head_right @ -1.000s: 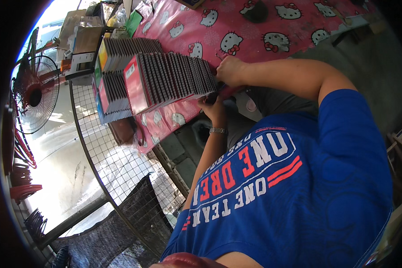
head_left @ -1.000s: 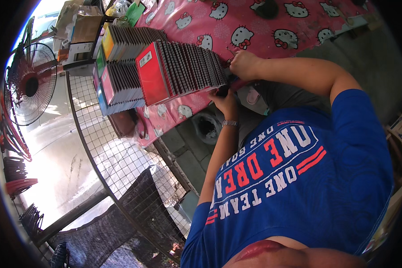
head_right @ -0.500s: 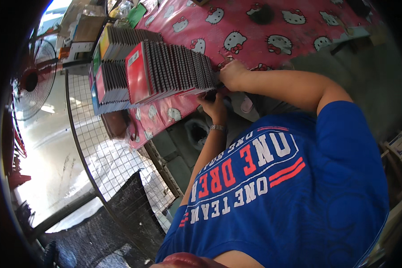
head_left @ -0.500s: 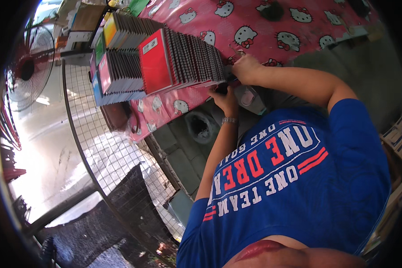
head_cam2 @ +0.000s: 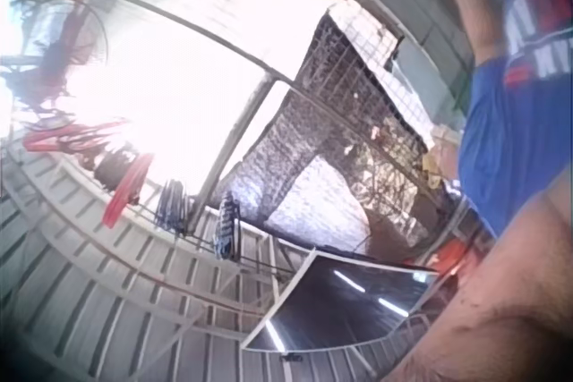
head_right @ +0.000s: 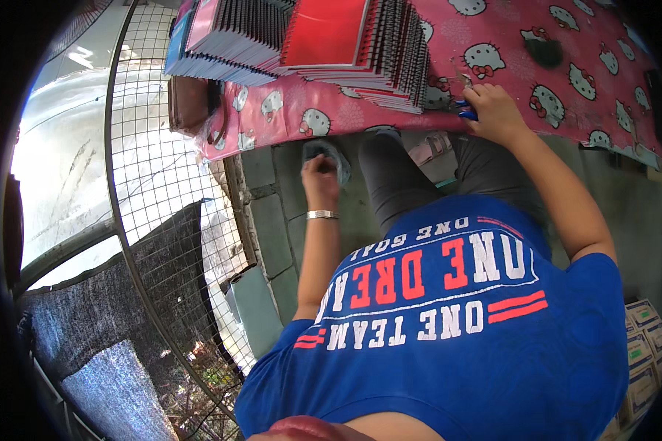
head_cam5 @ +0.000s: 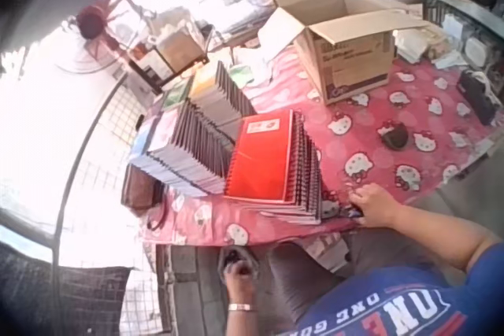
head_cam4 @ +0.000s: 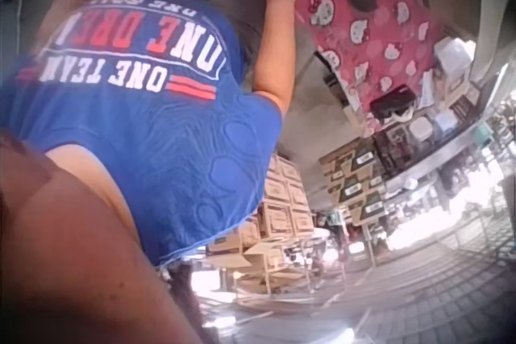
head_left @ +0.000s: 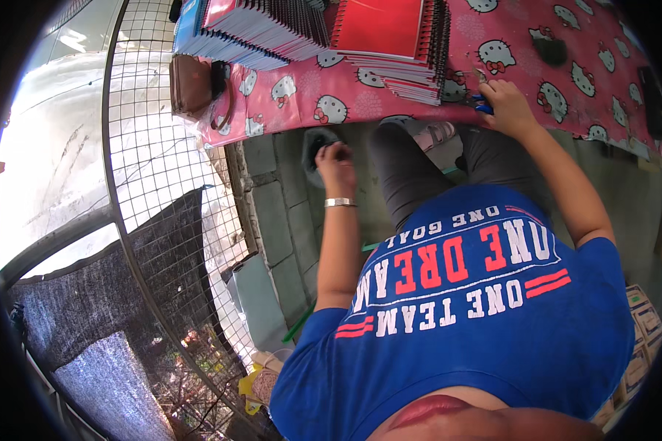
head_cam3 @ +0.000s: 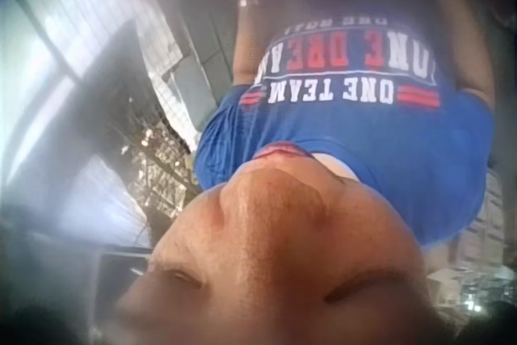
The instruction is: The person organizes several stacks of small notebooks by hand on a table, aligning and tapping the edges to straighten the stacks.
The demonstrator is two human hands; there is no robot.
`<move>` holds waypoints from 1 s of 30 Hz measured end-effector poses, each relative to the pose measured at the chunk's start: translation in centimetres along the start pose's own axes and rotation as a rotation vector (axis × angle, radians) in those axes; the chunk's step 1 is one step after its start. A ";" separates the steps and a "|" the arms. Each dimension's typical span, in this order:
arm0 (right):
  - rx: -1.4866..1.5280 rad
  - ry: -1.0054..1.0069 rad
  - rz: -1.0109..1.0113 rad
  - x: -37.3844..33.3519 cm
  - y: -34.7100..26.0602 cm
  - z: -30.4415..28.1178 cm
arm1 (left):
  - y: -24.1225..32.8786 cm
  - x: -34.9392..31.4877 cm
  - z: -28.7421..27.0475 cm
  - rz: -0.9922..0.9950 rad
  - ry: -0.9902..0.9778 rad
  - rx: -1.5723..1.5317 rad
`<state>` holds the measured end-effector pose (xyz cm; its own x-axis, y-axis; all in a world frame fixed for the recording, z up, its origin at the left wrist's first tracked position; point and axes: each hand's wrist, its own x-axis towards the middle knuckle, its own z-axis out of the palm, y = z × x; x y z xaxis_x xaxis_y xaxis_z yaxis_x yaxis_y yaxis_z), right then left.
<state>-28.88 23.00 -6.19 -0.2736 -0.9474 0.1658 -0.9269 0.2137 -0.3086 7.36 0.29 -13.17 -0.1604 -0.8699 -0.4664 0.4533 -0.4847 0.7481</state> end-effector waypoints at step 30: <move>0.743 0.453 -0.281 5.3 -6.7 -11.8 | 13.6 -13.9 36.4 1.233 -1.071 1.452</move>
<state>-27.14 19.40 7.82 -0.2826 -0.7237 0.6296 -0.6140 -0.3678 -0.6984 -16.16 2.44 20.68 -0.9121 -0.1694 0.3733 -0.0275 0.9338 0.3568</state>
